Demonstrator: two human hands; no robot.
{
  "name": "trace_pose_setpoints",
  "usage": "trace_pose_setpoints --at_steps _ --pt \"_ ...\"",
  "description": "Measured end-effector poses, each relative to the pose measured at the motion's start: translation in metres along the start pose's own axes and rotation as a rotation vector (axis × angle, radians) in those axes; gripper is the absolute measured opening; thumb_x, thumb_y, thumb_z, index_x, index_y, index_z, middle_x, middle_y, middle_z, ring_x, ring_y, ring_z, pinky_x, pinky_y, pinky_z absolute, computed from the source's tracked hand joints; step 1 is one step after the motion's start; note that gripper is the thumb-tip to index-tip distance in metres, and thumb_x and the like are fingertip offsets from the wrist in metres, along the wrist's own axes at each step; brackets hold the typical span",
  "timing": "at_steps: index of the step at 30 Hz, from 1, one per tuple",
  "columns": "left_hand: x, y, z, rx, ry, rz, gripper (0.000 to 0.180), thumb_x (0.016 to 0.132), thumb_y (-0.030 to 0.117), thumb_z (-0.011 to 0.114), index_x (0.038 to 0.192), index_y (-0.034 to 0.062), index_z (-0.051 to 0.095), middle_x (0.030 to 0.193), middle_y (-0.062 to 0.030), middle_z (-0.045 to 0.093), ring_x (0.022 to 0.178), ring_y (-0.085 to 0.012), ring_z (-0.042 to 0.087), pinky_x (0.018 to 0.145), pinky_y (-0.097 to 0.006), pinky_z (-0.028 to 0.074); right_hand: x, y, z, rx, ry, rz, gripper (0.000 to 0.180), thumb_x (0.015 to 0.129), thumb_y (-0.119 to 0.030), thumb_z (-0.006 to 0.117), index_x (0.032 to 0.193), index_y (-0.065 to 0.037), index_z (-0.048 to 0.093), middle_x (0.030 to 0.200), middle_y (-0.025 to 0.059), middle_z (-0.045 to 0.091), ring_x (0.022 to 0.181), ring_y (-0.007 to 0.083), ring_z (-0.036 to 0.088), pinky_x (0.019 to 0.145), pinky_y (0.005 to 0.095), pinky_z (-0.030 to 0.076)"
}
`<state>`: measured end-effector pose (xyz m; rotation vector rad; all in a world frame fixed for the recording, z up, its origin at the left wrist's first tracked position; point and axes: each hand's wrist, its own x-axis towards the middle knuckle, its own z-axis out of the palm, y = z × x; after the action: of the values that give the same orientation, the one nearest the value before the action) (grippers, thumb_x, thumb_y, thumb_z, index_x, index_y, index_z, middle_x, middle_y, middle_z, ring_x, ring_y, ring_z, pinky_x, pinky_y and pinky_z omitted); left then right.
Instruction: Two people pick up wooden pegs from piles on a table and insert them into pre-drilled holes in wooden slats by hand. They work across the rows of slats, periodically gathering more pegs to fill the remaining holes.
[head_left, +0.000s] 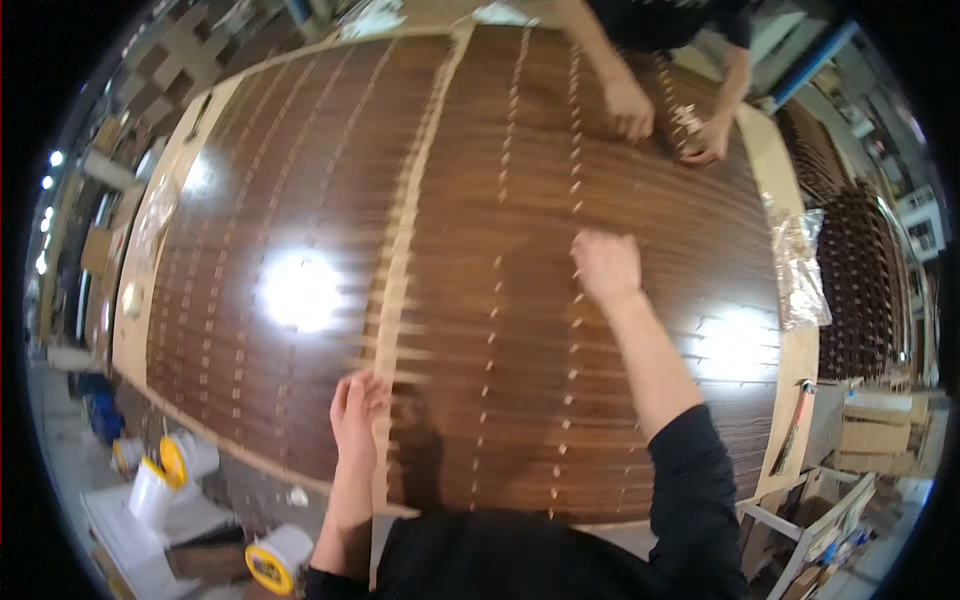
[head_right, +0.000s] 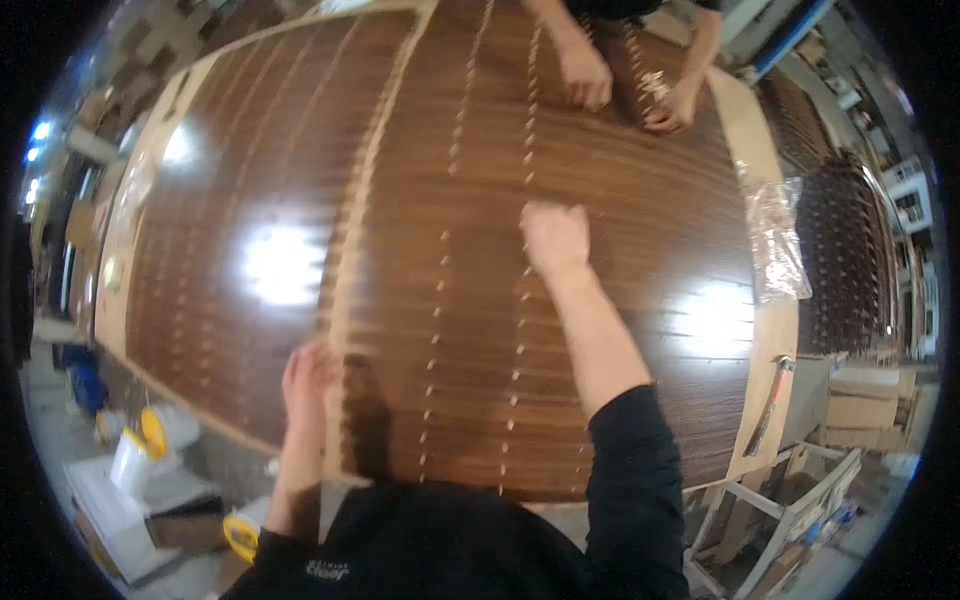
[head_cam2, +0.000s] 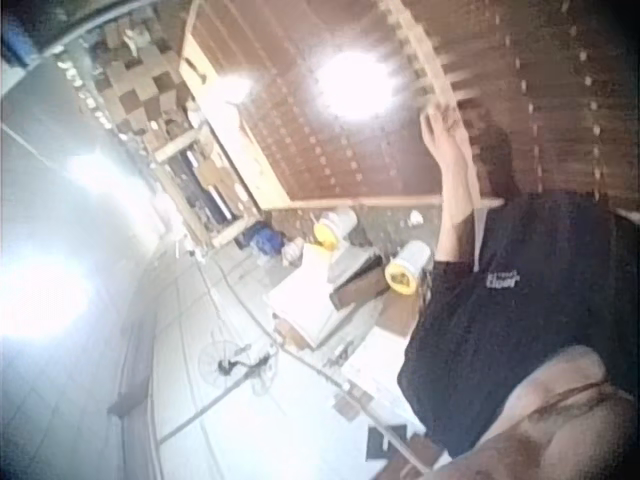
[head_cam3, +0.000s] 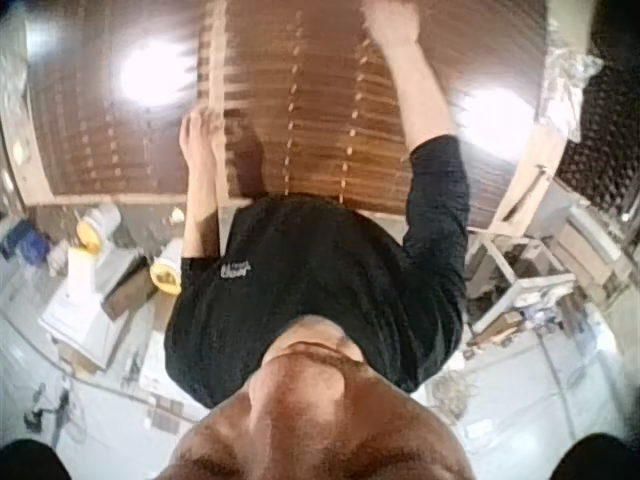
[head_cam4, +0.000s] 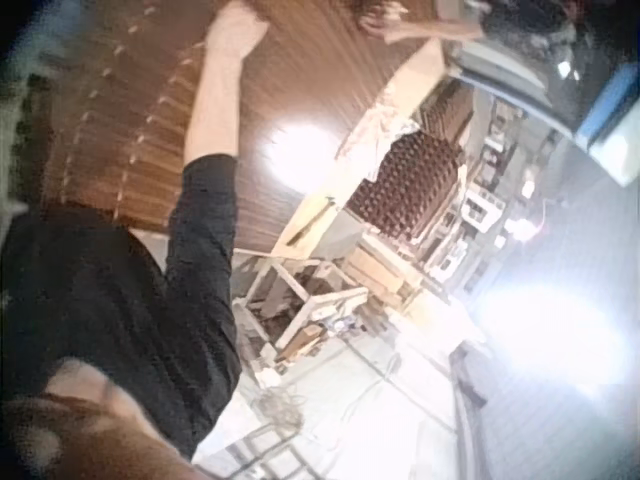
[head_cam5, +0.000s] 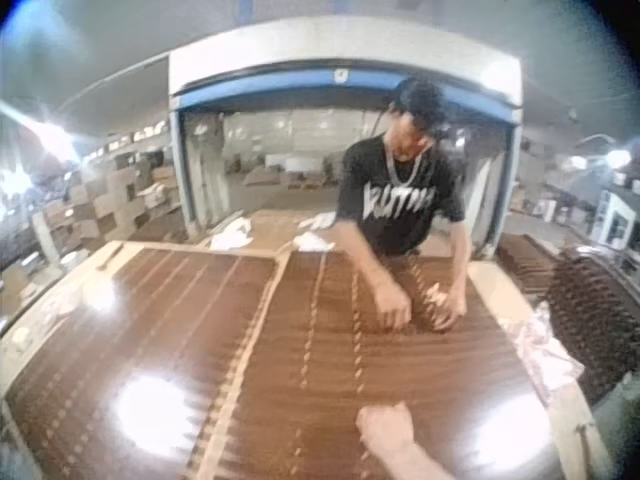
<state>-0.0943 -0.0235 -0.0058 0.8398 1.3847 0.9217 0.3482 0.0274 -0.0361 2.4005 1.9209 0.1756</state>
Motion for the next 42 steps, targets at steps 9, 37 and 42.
trace_pose_setpoints --at_steps 9,37,42 --pt "-0.083 -0.020 -0.046 0.707 -0.284 0.319 0.019 0.098 0.022 0.071 0.112 0.0103 0.073 0.104 -0.0057 0.073 0.092 -0.0208 0.069 0.084 -0.035 0.054 -0.019 -0.011 -0.029 0.553 -0.099 0.268 0.043 0.096 -0.038 0.069 0.132 -0.014 0.068 0.121 0.0122 0.074 0.111 0.0305 0.071 0.098 0.0430 0.053" --pt "-0.080 -0.050 0.047 0.744 -0.773 0.625 0.027 0.101 0.018 0.060 0.084 0.0004 0.070 0.071 -0.0106 0.069 0.068 -0.0223 0.066 0.067 -0.035 0.051 -0.446 -0.103 -0.039 1.406 0.905 1.335 0.020 0.098 -0.013 0.071 0.114 -0.002 0.075 0.100 0.0036 0.076 0.088 0.0088 0.069 0.078 0.0254 0.055" --pt "-0.127 -0.025 0.185 0.674 -1.044 0.776 0.024 0.097 0.018 0.067 0.117 0.0057 0.070 0.111 -0.0151 0.071 0.101 -0.0297 0.069 0.090 -0.040 0.054 -0.446 -0.069 -0.079 1.168 0.851 1.233 0.019 0.097 -0.013 0.073 0.113 -0.003 0.075 0.094 0.0052 0.075 0.081 0.0101 0.068 0.073 0.0244 0.054"
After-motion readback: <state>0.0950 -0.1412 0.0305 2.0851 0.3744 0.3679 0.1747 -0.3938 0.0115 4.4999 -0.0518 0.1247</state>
